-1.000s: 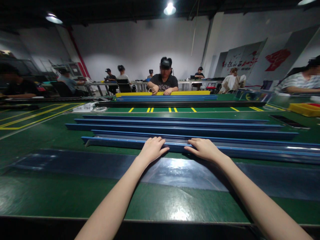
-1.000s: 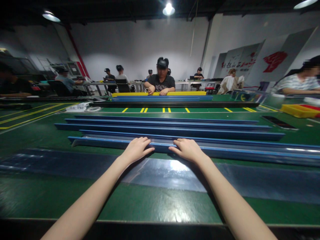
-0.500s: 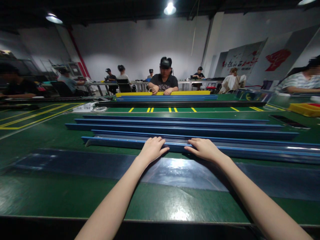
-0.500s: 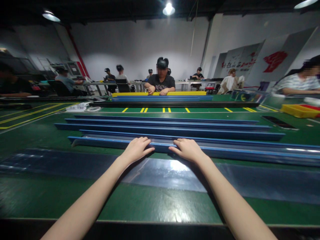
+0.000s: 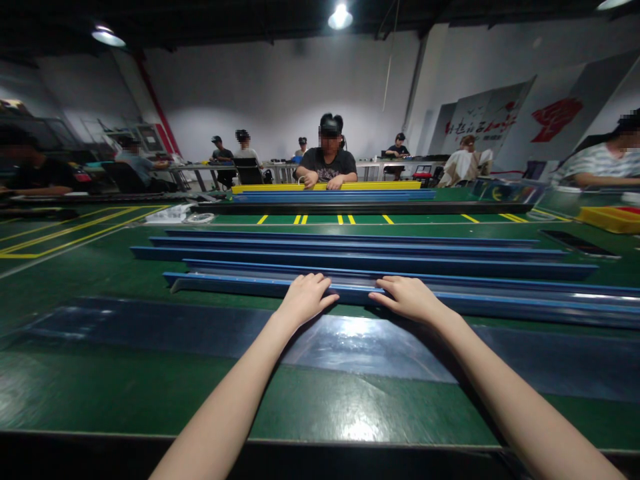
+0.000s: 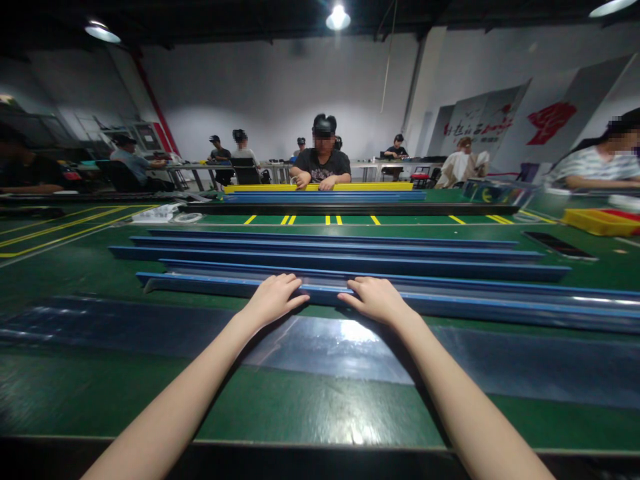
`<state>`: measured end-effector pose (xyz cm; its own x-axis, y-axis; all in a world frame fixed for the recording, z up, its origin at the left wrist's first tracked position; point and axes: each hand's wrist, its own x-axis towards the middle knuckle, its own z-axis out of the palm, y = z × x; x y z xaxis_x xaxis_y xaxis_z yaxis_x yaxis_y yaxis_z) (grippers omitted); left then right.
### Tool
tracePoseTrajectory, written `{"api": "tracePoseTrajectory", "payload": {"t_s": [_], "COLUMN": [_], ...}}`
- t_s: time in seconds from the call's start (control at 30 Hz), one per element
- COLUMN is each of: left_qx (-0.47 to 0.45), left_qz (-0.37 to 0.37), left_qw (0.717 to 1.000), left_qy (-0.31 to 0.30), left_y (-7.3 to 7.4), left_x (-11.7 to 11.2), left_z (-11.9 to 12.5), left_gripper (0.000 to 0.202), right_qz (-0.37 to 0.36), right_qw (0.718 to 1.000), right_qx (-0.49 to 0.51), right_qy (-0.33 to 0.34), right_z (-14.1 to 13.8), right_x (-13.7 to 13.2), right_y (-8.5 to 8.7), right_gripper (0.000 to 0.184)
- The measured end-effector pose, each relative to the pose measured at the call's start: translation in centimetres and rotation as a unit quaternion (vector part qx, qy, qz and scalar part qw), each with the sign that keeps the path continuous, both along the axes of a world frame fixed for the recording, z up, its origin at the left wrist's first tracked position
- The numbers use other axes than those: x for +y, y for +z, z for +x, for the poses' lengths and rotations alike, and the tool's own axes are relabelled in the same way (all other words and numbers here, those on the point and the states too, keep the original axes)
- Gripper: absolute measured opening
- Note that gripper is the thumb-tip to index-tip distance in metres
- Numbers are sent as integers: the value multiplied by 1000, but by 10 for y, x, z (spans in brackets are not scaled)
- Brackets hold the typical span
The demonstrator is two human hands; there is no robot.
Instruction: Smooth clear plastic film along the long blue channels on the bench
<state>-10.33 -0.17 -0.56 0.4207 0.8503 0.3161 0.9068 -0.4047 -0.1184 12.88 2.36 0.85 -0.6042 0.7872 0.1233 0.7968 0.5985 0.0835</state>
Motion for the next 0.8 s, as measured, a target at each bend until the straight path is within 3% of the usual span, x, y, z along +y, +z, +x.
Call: {"api": "tracePoseTrajectory", "payload": {"t_s": [0.8], "left_qx": [1], "left_qz": [15], "left_qw": [1000], "left_qy": [-4], "left_y": [-2], "left_x": [1], "left_z": [0], "left_gripper": [29], "right_qz": [30], "right_qw": [999], "right_qx": [-11], "right_qy": [-4], "right_z": [0], "right_x": [-1], "right_y": [0], "right_gripper": [49]}}
